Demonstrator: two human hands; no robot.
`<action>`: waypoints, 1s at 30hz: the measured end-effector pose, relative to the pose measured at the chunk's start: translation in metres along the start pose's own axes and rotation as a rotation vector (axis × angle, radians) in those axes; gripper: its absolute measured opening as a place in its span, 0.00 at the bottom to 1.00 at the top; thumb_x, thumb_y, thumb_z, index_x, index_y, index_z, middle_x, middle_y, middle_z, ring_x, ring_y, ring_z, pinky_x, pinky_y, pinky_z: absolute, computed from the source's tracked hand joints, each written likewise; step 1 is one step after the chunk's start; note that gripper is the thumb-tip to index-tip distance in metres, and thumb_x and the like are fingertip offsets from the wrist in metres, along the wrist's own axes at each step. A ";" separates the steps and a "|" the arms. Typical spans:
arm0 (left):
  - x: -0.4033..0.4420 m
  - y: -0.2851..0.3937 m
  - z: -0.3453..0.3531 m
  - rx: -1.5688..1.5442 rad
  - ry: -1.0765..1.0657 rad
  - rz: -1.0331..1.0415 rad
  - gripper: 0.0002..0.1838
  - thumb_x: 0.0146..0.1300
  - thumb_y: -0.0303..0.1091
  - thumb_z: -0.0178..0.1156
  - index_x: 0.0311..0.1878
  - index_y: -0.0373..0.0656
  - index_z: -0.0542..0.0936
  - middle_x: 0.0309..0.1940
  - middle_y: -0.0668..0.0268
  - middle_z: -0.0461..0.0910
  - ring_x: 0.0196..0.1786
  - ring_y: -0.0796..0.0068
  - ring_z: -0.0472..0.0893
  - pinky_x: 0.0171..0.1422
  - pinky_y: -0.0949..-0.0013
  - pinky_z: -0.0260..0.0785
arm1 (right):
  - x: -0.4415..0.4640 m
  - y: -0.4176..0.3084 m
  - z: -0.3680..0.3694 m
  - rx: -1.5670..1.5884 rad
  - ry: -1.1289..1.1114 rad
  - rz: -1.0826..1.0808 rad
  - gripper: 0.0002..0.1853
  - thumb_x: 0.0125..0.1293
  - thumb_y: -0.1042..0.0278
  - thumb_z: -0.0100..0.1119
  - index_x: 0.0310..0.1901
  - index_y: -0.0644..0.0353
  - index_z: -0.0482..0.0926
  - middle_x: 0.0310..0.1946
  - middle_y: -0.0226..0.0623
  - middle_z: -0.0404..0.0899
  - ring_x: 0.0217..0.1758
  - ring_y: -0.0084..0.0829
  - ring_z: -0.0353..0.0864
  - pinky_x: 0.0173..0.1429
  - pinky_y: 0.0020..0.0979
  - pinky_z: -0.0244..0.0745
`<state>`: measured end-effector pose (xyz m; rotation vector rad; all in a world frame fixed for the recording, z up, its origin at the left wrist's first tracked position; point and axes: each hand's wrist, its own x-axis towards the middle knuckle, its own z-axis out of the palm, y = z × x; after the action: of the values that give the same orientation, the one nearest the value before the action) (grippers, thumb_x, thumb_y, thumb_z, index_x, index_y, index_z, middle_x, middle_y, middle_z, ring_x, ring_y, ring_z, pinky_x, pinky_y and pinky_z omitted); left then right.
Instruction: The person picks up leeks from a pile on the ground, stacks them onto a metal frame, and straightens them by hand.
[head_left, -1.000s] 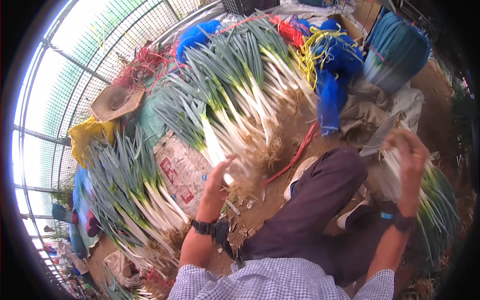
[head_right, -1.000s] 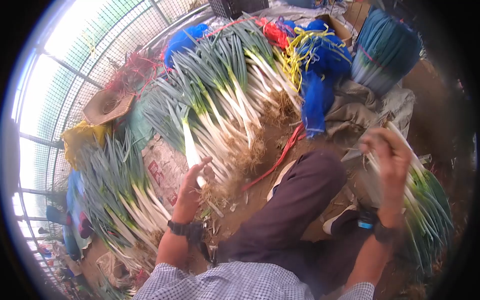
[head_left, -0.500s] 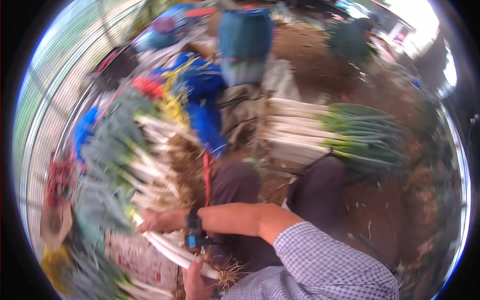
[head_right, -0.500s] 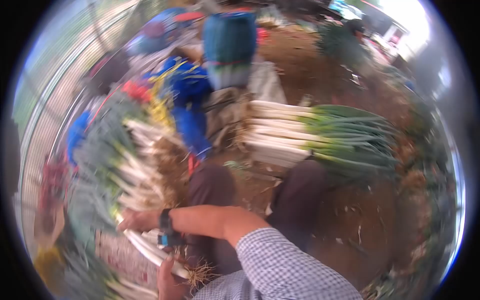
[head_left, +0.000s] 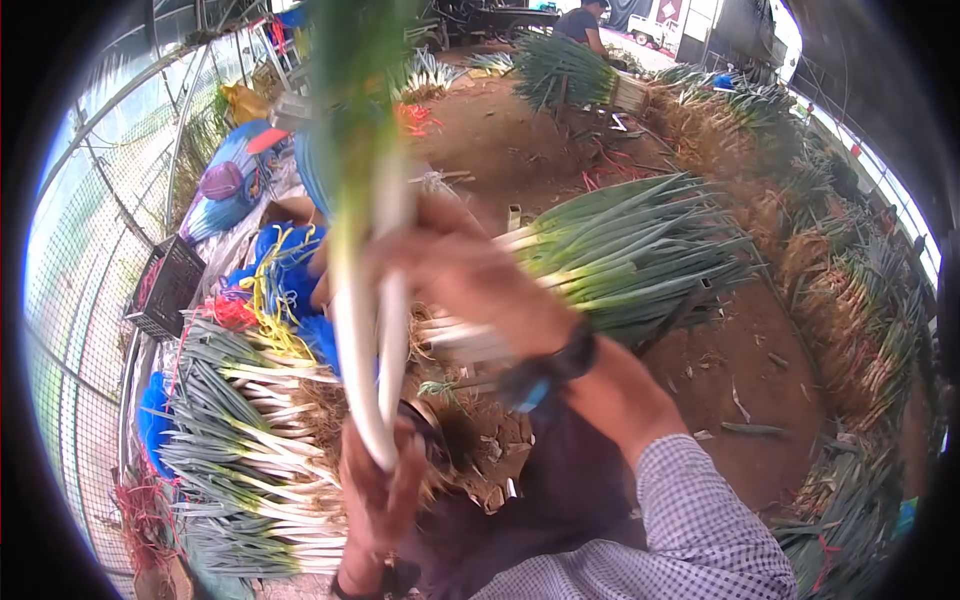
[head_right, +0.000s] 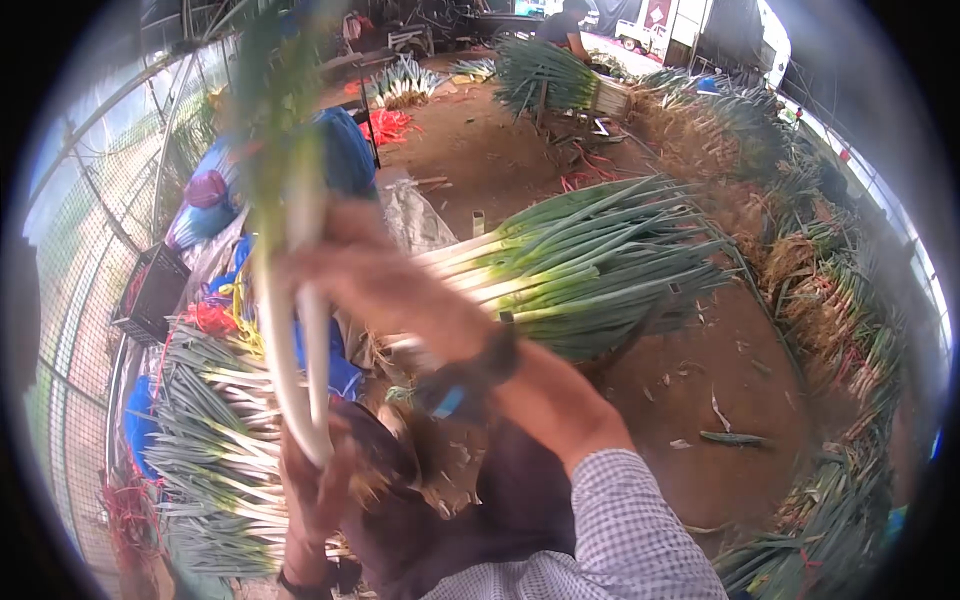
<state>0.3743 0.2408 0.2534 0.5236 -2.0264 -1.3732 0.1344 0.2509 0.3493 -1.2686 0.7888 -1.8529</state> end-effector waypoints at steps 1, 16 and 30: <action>0.026 0.009 0.011 0.120 0.045 -0.006 0.23 0.65 0.28 0.65 0.63 0.34 0.73 0.40 0.54 0.81 0.40 0.63 0.84 0.43 0.61 0.76 | -0.007 -0.021 -0.023 -0.011 0.043 -0.090 0.13 0.69 0.69 0.66 0.51 0.65 0.82 0.43 0.44 0.87 0.45 0.36 0.88 0.49 0.37 0.85; 0.328 -0.194 0.124 0.028 -0.586 -0.195 0.15 0.64 0.35 0.68 0.50 0.35 0.85 0.31 0.73 0.82 0.32 0.82 0.77 0.40 0.71 0.71 | -0.138 0.018 -0.306 -1.393 0.507 0.334 0.16 0.70 0.59 0.66 0.50 0.63 0.83 0.34 0.40 0.84 0.34 0.31 0.85 0.40 0.33 0.81; 0.357 -0.188 0.117 0.610 0.180 0.476 0.10 0.63 0.33 0.68 0.44 0.37 0.85 0.38 0.55 0.85 0.39 0.56 0.83 0.48 0.58 0.75 | -0.077 0.053 -0.346 -1.725 0.032 0.150 0.14 0.57 0.74 0.70 0.47 0.58 0.83 0.38 0.39 0.82 0.47 0.44 0.80 0.58 0.43 0.72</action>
<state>0.0316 0.0230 0.1474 0.3609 -2.2121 -0.4060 -0.1622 0.3142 0.1580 -1.9091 2.6227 -0.7258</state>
